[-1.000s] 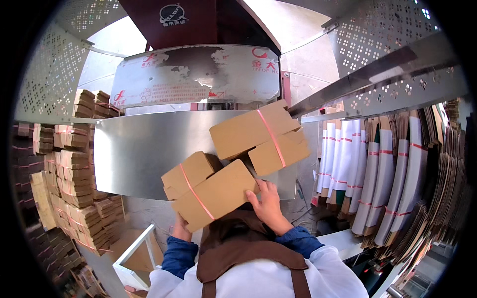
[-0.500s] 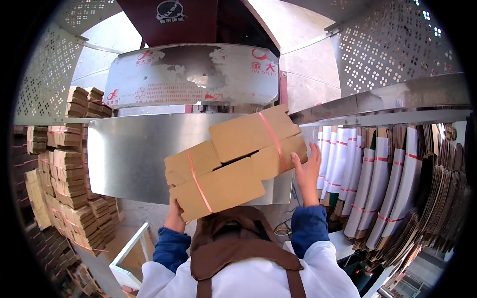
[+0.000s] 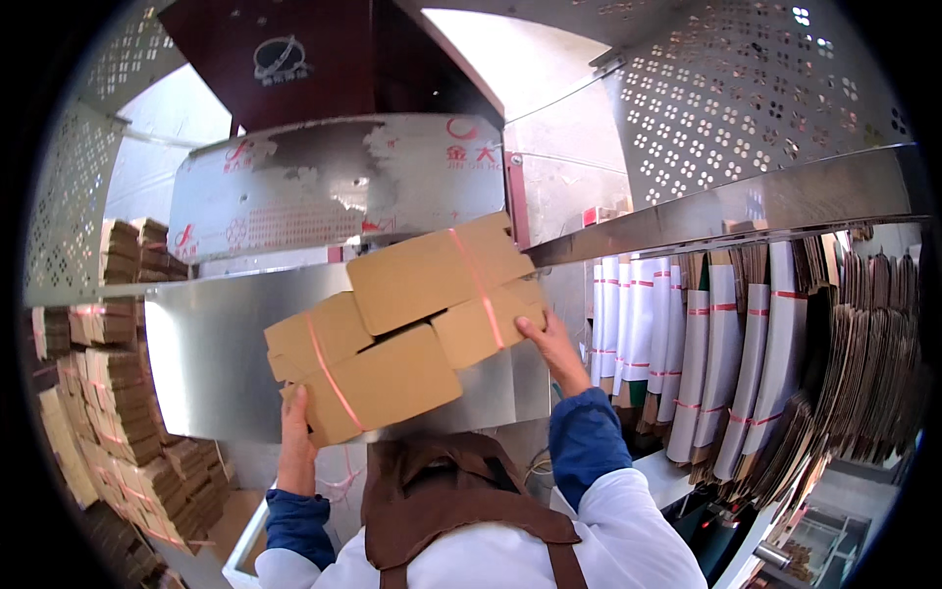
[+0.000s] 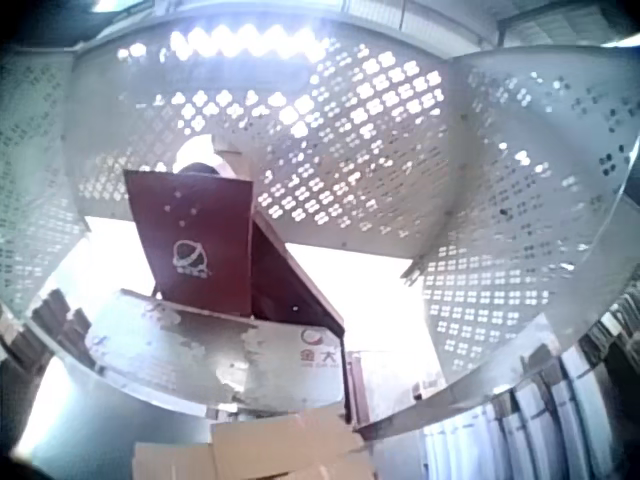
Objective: The person repeatedly picks up stacks of flat cardboard pieces, places them into a strapping machine, and secures them with pink plastic bands. The person then removes the bundled stacks and places them on a nearby table.
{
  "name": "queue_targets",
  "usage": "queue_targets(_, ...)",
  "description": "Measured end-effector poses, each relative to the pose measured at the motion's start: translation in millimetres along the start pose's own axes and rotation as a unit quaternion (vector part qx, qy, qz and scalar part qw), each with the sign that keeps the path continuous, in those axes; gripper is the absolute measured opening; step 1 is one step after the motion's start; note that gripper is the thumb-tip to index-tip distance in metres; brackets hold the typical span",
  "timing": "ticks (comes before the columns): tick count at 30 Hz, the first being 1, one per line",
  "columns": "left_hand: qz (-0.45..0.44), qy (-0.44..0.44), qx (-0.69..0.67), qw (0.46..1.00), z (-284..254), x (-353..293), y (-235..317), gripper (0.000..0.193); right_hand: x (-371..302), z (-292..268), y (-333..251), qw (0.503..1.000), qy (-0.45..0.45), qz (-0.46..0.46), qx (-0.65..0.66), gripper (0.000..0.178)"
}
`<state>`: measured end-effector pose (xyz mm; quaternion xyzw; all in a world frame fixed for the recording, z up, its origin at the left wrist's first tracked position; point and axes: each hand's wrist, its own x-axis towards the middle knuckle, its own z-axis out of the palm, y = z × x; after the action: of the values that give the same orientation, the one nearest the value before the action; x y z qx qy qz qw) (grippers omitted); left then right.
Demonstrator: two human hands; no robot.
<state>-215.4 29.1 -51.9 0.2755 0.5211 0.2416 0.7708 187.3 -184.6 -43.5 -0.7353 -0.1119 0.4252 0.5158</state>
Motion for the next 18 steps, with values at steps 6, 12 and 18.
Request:
queue_targets(6,0.048,-0.015,0.045,0.998,16,70,67,0.062,42,55,-14,0.989,0.09,-0.046,0.109,0.076)
queue_targets(12,0.043,-0.08,0.079,0.993,29,124,85,0.062,62,65,-4,0.968,0.211,-0.061,0.123,0.072)
queue_targets(18,0.041,-0.056,0.115,0.991,45,140,83,0.059,44,51,-11,0.955,0.288,-0.056,-0.05,0.049)
